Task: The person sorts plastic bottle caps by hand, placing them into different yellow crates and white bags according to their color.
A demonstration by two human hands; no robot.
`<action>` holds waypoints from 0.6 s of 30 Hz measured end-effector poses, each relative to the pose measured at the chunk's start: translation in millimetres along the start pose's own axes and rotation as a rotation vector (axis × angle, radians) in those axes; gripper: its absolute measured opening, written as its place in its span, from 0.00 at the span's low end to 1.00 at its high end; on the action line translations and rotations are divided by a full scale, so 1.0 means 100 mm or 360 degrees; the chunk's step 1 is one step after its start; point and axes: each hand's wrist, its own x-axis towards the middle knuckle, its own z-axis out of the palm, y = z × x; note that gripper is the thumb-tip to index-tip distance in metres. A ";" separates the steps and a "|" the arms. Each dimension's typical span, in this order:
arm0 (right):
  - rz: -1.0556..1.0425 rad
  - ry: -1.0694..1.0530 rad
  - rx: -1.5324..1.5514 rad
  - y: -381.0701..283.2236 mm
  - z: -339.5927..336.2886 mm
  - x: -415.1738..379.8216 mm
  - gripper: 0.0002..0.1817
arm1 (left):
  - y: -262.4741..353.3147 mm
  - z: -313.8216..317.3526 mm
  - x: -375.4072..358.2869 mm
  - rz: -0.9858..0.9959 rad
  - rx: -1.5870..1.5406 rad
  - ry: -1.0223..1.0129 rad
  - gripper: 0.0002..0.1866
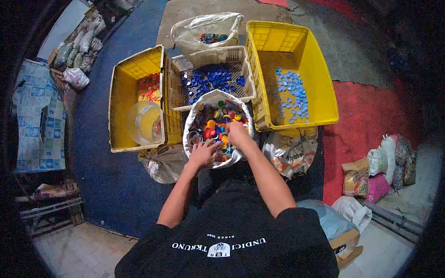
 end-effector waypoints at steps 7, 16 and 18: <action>0.0009 0.0112 -0.0408 0.63 0.25 0.41 0.17 | 0.09 -0.02 -0.12 -0.0141 -0.0031 0.0155 0.23; -0.0049 -0.0223 -0.0605 0.52 0.08 0.38 0.16 | 0.07 -0.02 -0.02 -0.0210 -0.0193 0.0686 0.18; -0.0145 -0.0136 -0.0619 0.58 0.18 0.33 0.15 | 0.02 -0.04 0.19 -0.0110 -0.0227 0.0848 0.19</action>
